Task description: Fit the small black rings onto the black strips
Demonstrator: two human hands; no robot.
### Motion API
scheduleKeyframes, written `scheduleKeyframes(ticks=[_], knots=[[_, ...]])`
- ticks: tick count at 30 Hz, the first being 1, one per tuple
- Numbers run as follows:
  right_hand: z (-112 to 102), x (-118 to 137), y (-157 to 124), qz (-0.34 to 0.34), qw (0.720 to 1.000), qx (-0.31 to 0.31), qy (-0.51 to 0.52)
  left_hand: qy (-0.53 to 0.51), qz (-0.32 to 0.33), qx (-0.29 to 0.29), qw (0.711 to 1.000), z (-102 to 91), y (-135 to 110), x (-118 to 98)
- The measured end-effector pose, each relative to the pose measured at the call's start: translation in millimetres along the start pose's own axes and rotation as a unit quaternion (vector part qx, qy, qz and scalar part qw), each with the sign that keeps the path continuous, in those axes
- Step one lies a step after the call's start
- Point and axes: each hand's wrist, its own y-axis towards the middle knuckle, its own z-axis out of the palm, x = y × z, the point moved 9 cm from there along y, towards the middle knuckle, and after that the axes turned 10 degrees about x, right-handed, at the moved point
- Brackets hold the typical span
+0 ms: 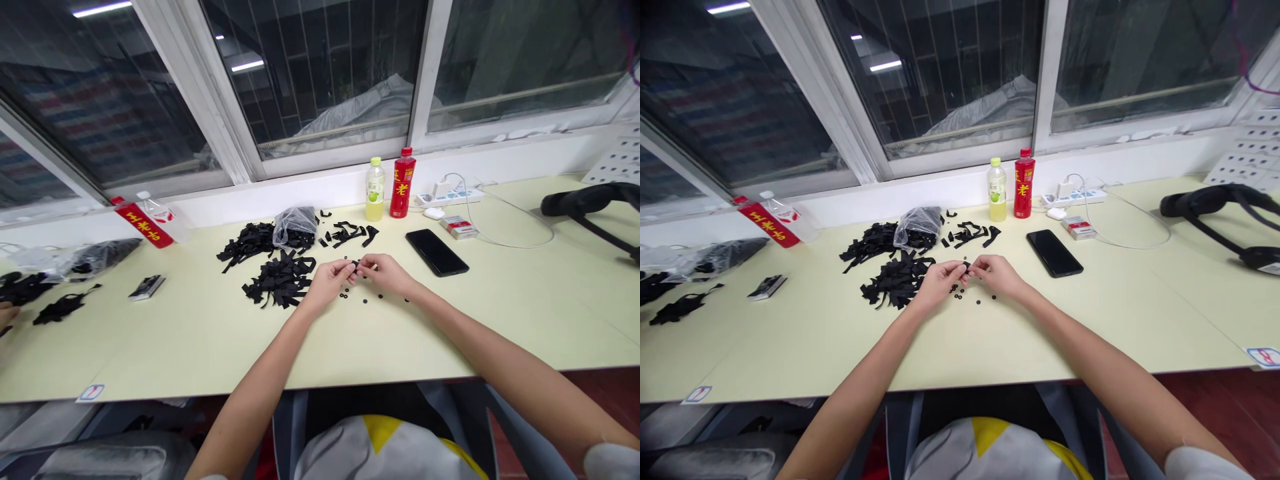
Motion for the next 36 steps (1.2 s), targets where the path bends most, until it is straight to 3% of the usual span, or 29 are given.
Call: scheduleKeyframes(ticks=[4,8,12,15,27,36], knots=[[-11,3,1,-0.032,0.989,-0.031,-0.142,-0.031,-0.048,-0.070,0.996,-14.7,2,15],[10,6,1,-0.080,0.979,0.037,-0.184,-0.032,-0.069,-0.111,0.991,-26.3,0,17],[37,14,-5,-0.127,0.969,0.091,-0.194,-0.026,-0.065,-0.095,0.993,-23.9,0,15],[45,17,-6,-0.131,0.964,0.110,-0.203,-0.019,-0.065,-0.074,0.995,-17.8,2,16],[53,27,-11,-0.123,0.946,0.111,-0.278,0.011,-0.077,-0.082,0.994,-18.1,3,30],[53,24,-9,-0.113,0.954,0.105,-0.257,0.074,-0.075,-0.085,0.991,-19.1,2,32]])
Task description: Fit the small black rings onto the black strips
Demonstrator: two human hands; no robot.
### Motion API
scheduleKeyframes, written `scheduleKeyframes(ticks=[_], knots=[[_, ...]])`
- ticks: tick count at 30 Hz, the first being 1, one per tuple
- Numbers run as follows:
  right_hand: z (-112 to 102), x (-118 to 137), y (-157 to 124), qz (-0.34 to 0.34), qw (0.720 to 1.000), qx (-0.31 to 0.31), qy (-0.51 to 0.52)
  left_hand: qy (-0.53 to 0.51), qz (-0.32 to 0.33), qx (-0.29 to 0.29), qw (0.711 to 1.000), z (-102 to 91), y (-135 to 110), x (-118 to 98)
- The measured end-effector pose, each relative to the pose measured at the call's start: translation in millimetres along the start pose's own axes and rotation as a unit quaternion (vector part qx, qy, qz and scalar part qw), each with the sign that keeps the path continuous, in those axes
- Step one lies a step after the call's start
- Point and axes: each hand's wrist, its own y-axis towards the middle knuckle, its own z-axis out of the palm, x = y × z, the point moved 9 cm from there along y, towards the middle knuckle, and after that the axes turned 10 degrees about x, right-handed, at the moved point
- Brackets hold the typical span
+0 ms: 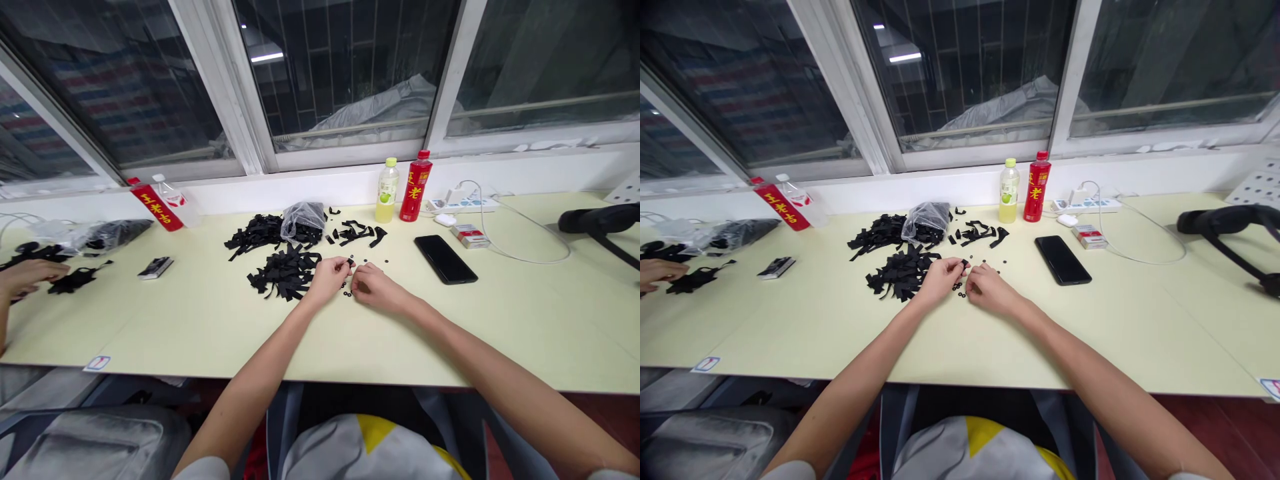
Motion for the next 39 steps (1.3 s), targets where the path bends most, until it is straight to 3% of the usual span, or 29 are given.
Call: scheduleKeyframes(ticks=[8,16,21,28,39], knots=[[2,-7,-1,-0.019,0.999,0.009,0.045,0.054,0.009,-0.022,0.998,-6.4,-4,-10],[0,2,0,0.009,0.999,0.024,0.026,0.084,-0.006,-0.017,0.996,-2.2,-5,-13],[-13,-6,-4,0.026,0.995,-0.003,0.100,0.084,0.003,0.002,0.996,1.1,-9,-23],[-48,-32,-15,0.081,0.958,-0.125,0.246,0.044,0.005,0.069,0.997,17.7,-18,-33],[-34,-33,-12,0.070,0.909,-0.115,0.395,-0.034,0.031,0.097,0.994,26.0,-18,-36]])
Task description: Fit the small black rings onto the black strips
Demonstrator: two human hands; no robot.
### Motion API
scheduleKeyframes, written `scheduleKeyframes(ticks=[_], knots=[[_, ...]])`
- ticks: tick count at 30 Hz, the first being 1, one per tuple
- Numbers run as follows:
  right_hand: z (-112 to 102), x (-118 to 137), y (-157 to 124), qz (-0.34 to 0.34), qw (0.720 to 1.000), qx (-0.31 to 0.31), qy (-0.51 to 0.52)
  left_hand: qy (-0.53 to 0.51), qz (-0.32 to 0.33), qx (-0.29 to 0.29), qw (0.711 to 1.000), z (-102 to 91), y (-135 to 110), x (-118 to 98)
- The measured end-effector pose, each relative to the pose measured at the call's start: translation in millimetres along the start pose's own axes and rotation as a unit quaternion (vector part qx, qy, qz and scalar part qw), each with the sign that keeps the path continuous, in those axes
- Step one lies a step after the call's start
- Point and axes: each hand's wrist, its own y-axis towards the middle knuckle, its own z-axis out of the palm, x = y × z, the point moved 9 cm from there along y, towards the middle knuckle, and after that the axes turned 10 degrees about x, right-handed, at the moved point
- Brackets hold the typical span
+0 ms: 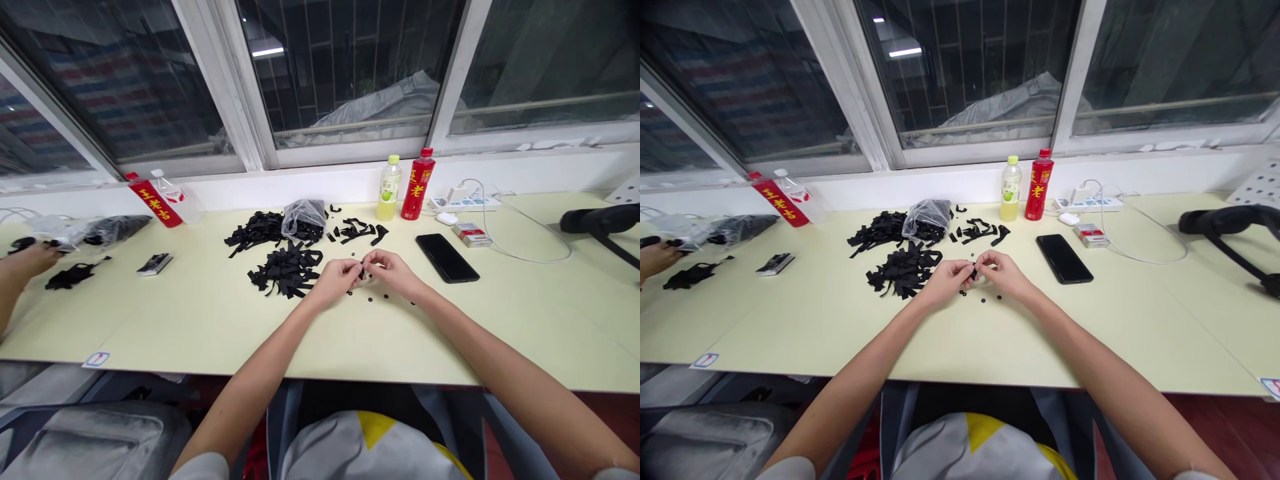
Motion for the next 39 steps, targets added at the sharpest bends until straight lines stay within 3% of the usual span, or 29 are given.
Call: scheduleKeyframes(ticks=[11,25,33,39], knots=[[12,-10,-2,0.033,0.989,0.027,0.141,-0.018,0.064,0.001,0.998,-7.8,3,-9],[14,-11,2,-0.009,0.996,0.028,0.085,0.027,0.044,-0.022,0.998,-0.1,-3,-1],[15,-10,-2,-0.010,0.997,0.023,0.075,0.085,0.048,-0.063,0.993,-4.2,-7,0],[13,-15,-2,0.000,0.996,0.004,0.089,0.061,0.057,-0.036,0.996,10.6,-7,-2]])
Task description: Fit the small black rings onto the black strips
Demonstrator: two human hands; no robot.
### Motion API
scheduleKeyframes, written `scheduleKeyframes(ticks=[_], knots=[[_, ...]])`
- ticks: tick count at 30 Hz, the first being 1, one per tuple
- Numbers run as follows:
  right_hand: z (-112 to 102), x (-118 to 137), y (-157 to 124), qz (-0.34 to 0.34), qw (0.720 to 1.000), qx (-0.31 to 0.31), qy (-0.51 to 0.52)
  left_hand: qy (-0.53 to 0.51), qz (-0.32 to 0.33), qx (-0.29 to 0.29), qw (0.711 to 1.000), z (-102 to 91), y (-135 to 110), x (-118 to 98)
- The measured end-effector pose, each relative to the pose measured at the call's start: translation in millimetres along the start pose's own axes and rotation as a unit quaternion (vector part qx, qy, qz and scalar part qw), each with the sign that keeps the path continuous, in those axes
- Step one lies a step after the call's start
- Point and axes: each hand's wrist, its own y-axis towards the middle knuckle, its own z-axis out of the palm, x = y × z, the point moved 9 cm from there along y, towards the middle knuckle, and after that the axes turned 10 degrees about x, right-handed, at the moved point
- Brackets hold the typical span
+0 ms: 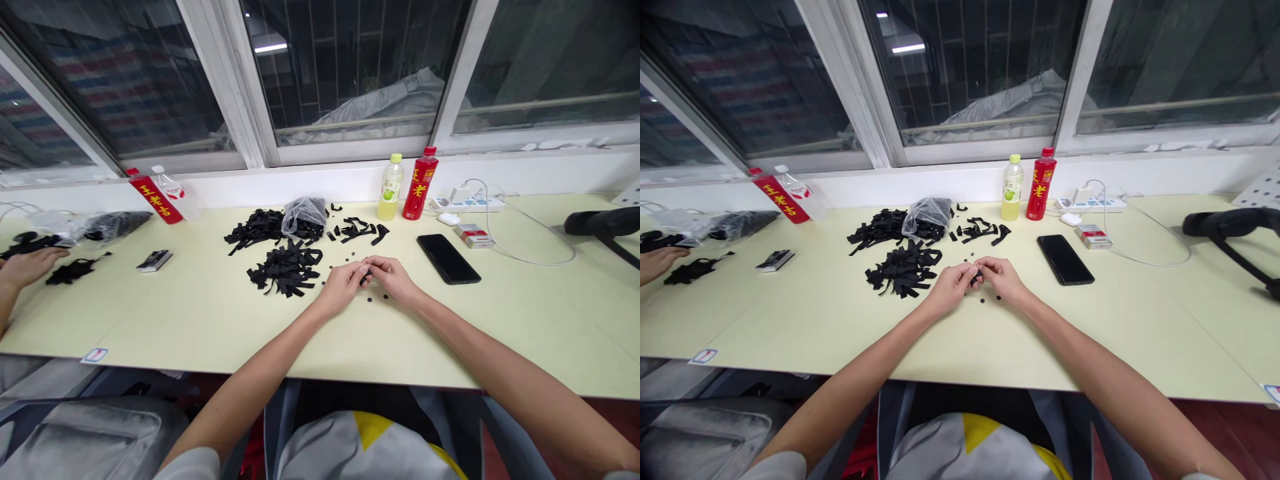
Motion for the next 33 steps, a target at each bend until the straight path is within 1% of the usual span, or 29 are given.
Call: scheduleKeyframes(ticks=[2,4,7,10,12,16,19,23,28,33], knots=[[-1,-2,3,0.004,1.000,-0.003,0.015,-0.017,0.010,0.001,1.000,-0.1,2,-2],[-5,-2,6,-0.001,0.999,-0.019,0.026,-0.028,0.028,0.000,0.999,-4.6,5,-5],[-12,1,6,-0.003,0.999,-0.045,0.030,-0.030,0.055,-0.017,0.998,-18.6,8,-7],[-15,2,3,0.007,0.998,-0.047,0.040,-0.013,0.065,-0.043,0.997,-32.0,8,-6],[-16,4,1,0.010,0.998,-0.047,0.045,0.000,0.061,-0.047,0.997,-35.9,8,-4],[-17,7,-1,0.013,0.998,-0.040,0.051,0.031,0.021,-0.045,0.998,-37.3,9,4],[-13,9,-1,0.014,0.997,-0.023,0.067,0.058,-0.003,-0.051,0.997,-38.4,9,7],[-8,13,-1,0.007,0.997,0.003,0.073,0.072,-0.005,-0.055,0.996,-38.4,9,5],[-11,10,-1,0.018,0.999,-0.015,0.047,0.078,-0.002,-0.054,0.995,-36.0,9,4],[-6,10,0,0.034,0.999,-0.010,0.015,0.093,-0.005,-0.044,0.995,-33.1,11,7]])
